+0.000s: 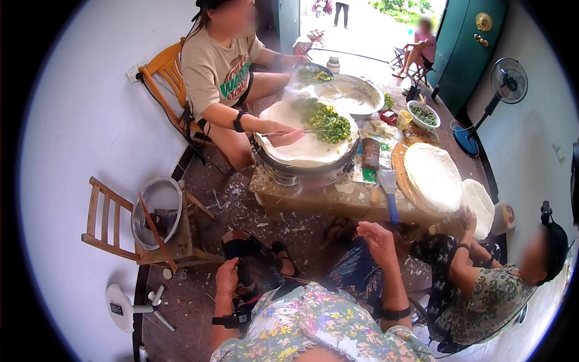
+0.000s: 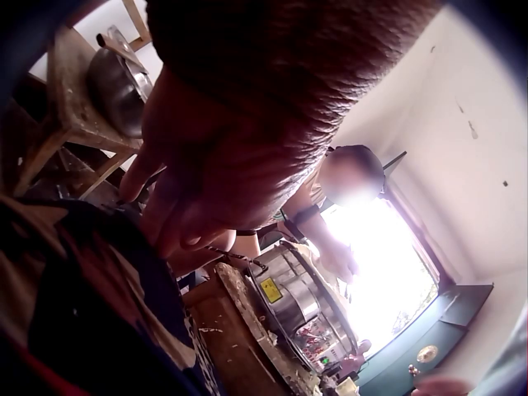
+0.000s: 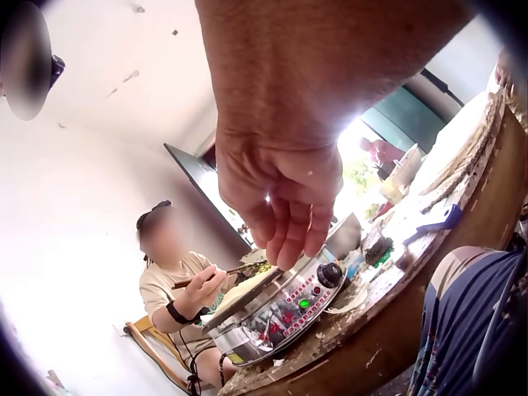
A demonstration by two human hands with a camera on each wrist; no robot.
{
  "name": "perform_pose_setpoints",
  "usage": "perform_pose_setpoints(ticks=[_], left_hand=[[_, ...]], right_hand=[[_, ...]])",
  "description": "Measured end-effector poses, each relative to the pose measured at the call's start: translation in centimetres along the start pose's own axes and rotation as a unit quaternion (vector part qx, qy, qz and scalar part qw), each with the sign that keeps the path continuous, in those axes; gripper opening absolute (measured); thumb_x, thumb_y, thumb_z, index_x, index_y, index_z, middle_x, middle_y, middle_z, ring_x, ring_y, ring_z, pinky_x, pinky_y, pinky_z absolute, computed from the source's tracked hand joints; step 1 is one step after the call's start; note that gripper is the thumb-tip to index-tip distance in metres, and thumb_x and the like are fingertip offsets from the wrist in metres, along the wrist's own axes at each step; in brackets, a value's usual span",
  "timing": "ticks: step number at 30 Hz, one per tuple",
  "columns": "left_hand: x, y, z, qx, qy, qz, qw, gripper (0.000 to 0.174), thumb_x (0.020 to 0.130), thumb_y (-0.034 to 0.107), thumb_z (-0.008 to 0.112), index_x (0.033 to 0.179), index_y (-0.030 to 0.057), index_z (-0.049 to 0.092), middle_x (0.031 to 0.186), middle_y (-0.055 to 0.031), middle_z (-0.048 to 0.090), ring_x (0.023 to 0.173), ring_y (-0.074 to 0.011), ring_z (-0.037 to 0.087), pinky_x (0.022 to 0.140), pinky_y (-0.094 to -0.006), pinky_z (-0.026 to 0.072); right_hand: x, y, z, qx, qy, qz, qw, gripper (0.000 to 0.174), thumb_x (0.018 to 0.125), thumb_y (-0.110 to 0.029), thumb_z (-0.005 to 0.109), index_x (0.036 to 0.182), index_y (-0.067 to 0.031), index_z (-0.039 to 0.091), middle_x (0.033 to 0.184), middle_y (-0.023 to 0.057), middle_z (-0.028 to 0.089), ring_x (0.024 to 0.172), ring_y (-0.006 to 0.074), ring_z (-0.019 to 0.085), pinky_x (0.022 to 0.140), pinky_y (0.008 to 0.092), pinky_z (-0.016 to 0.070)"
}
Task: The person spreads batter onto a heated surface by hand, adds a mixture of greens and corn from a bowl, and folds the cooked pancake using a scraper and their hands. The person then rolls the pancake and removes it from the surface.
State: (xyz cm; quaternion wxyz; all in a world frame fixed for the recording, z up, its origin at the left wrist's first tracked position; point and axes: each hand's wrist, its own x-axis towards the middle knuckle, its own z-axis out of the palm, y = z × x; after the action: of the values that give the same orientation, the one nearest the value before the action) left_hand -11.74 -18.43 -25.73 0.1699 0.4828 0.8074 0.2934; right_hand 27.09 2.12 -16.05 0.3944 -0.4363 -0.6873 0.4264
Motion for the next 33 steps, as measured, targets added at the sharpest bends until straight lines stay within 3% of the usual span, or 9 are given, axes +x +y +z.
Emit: perform_pose_setpoints(ticks=[10, 33], left_hand=[[0.1, 0.0, 0.0, 0.015, -0.003, 0.022, 1.000, 0.033, 0.082, -0.002, 0.057, 0.115, 0.0017, 0.064, 0.106, -0.0180, 0.067, 0.100, -0.0347, 0.064, 0.087, -0.0382, 0.0501], [0.3, -0.3, -0.2, 0.018, -0.013, 0.002, 1.000, 0.031, 0.083, 0.000, 0.058, 0.112, 0.0057, 0.066, 0.109, -0.0151, 0.066, 0.101, -0.0356, 0.062, 0.088, -0.0398, 0.0497]], right_hand=[[-0.1, 0.0, -0.1, 0.001, -0.003, -0.002, 1.000, 0.028, 0.085, 0.012, 0.055, 0.110, 0.0038, 0.064, 0.093, 0.0091, 0.068, 0.088, 0.0155, 0.066, 0.080, 0.0262, 0.0521], [0.1, 0.6, 0.3, 0.004, -0.021, 0.016, 1.000, 0.026, 0.085, 0.009, 0.056, 0.110, 0.0040, 0.064, 0.092, 0.0097, 0.069, 0.087, 0.0159, 0.067, 0.080, 0.0269, 0.0523]])
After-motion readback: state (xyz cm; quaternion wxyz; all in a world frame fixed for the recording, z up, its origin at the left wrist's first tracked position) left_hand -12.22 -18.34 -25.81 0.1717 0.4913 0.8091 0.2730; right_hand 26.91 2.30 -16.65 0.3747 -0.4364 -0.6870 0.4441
